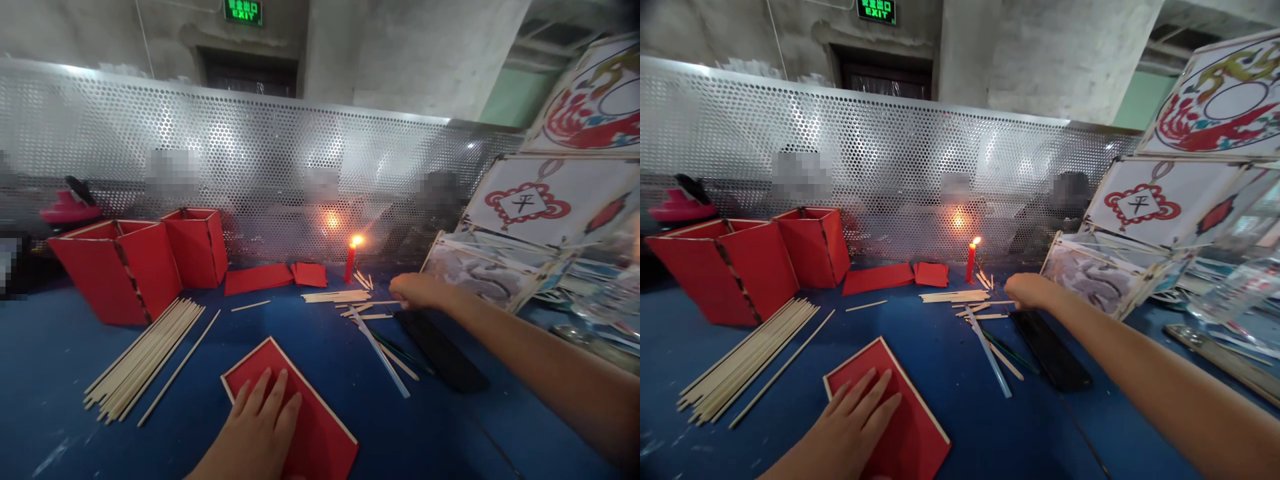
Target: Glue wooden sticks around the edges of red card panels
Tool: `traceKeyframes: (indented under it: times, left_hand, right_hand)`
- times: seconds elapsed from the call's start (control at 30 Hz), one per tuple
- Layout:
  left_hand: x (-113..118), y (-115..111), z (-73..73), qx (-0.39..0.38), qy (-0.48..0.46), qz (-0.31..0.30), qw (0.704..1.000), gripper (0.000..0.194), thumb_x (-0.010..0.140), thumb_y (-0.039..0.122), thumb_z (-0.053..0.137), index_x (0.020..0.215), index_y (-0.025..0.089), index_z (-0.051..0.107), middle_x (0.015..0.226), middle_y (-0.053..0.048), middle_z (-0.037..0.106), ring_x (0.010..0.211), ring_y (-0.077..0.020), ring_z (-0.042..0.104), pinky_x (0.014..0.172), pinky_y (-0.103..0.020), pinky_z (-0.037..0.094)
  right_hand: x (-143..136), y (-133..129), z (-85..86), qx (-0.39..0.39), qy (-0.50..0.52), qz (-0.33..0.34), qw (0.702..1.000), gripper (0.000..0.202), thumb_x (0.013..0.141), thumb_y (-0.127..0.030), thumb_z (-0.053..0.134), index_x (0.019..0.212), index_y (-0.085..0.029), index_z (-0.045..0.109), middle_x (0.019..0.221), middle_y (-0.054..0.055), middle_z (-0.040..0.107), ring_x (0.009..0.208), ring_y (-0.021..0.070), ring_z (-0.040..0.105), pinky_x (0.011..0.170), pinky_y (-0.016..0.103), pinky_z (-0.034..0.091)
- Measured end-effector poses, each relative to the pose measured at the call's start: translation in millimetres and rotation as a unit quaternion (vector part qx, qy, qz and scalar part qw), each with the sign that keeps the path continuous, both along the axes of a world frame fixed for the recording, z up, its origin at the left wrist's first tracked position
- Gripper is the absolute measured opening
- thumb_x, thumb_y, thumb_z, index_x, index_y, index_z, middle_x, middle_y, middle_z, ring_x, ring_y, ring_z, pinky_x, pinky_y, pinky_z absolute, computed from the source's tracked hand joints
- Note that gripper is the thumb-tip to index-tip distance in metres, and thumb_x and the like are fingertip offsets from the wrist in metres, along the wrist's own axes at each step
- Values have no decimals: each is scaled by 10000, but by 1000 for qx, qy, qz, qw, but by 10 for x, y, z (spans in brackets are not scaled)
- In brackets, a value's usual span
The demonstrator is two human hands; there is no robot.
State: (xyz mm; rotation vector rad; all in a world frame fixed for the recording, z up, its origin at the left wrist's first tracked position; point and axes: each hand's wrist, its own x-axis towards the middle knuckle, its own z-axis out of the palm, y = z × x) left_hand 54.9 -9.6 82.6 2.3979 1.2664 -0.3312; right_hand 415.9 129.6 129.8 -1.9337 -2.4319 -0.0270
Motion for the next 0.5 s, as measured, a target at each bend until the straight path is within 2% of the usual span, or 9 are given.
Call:
traceKeyframes:
  times: [0.1,0.17,0.2,0.23,0.27,0.33,0.43,0.5]
  left_hand:
    - [-19,9,155,-22,-38,-30,999,763,803,310,724,1490,145,436,1593,-177,241,1488,-414,188,1171,-627,256]
    - [-68,44,192,-36,-68,-57,995,790,809,351,719,1506,144,409,1606,-161,238,1499,-390,193,1186,-619,233]
    - [-99,71,183,-43,-79,-68,994,821,810,379,715,1521,142,379,1615,-155,224,1505,-378,183,1196,-616,200]
    - [-132,101,158,-50,-89,-78,992,842,815,401,706,1534,142,353,1624,-149,207,1511,-366,170,1205,-613,163]
    - [-163,131,124,-51,-99,-88,990,851,821,417,697,1542,144,338,1633,-145,191,1517,-354,157,1211,-612,126]
    - [-218,180,48,-43,-118,-110,986,822,830,416,687,1538,159,358,1643,-139,197,1525,-338,152,1214,-618,94]
    - [-281,205,-18,-25,-151,-124,980,731,843,341,678,1508,193,412,1636,-133,286,1524,-324,199,1214,-637,122]
    - [-316,199,-17,-21,-175,-121,977,636,857,300,658,1456,186,477,1614,-140,364,1510,-308,268,1216,-596,208]
  right_hand:
    - [-181,-213,245,-43,-15,31,998,185,569,-44,641,460,-191,616,549,62,618,572,203,575,594,318,397]
    - [-457,-487,331,-71,0,86,994,138,629,-74,636,647,-188,712,693,35,678,653,178,605,631,282,424]
    - [-637,-648,329,-98,19,135,986,162,653,-90,640,730,-196,737,748,10,688,694,158,618,653,255,436]
    - [-832,-812,294,-150,53,216,963,170,666,-94,642,759,-189,747,750,1,681,706,150,618,651,243,433]
    - [-1030,-966,232,-200,79,271,938,166,675,-102,650,772,-187,755,745,-6,671,719,147,613,652,235,434]
    - [-1389,-1206,60,-293,93,327,894,98,675,-117,678,713,-177,745,661,-38,601,612,113,558,563,212,400]
    - [-1732,-1335,-158,-322,23,316,892,93,651,-87,732,633,-167,689,529,-92,436,486,76,414,464,219,293]
    - [-1828,-1300,-211,-339,-7,301,892,149,647,-73,749,606,-167,640,494,-107,384,453,68,375,431,230,253]
